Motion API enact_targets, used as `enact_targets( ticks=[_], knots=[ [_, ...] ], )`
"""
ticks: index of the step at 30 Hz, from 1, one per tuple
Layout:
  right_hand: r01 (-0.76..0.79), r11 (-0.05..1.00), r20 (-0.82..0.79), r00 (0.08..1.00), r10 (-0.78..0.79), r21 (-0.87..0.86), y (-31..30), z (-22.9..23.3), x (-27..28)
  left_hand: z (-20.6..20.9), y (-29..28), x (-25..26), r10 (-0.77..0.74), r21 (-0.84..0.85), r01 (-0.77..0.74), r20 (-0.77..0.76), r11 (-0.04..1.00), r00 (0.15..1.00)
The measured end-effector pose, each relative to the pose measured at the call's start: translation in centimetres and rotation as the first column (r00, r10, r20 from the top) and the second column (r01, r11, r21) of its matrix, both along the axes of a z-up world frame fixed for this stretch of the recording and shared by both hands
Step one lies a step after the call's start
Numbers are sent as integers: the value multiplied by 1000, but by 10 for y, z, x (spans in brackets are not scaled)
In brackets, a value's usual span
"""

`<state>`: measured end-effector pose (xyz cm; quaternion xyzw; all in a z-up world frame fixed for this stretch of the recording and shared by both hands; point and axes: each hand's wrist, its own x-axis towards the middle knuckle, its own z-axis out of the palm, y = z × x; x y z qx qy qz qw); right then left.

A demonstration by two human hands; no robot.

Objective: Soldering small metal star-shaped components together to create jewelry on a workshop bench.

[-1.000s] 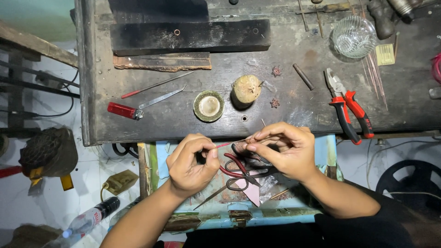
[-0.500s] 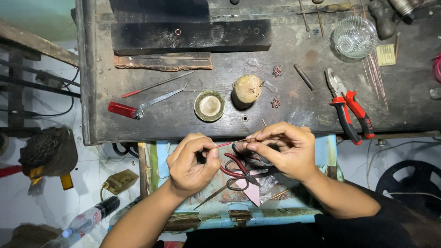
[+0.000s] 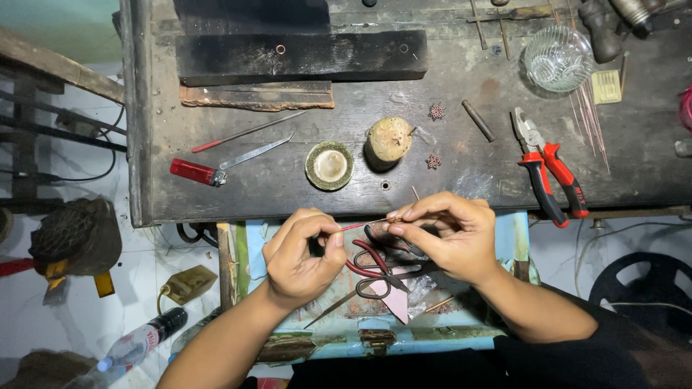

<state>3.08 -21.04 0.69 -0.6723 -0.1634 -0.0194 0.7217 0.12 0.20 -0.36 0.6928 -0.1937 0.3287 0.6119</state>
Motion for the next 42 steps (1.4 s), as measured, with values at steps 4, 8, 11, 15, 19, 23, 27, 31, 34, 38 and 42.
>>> enact_targets(
  ticks=[4,8,11,15,19,23,27,31,34,38,42],
  knots=[
    [0,1000,8,1000,0,10,1,1,1,1,1,-1,4,-12,-4,-11,1000,1000],
    [3,1000,28,1000,-3,-2,2,2,0,1,3,0,45,-11,-46,-34,999,998],
    [0,1000,45,999,0,-12,3,6,1,3,11,7,121,57,-118,-38,991,992],
    [34,997,64,998,-30,-64,4,8,3,-2,28,21,300,236,-264,-132,935,945],
    [71,990,77,995,-62,-123,-7,17,6,-11,34,31,349,271,-293,-192,917,917],
    [141,951,138,985,-106,-276,-24,39,22,-16,38,32,342,305,-254,-282,918,896],
    [145,881,256,966,-28,-450,-25,73,65,-23,37,33,349,318,-249,-312,915,884],
    [-23,821,391,871,296,-571,7,82,143,-28,35,34,379,282,-296,-316,913,870],
    [-110,755,272,892,363,-647,57,88,185,-30,35,37,387,313,-316,-199,896,900],
    [-304,602,75,850,521,-738,113,86,229,-34,34,39,388,336,-339,-89,879,917],
    [-423,505,-107,835,540,-752,148,69,258,-32,33,38,418,340,-370,-77,864,905]
  ],
)
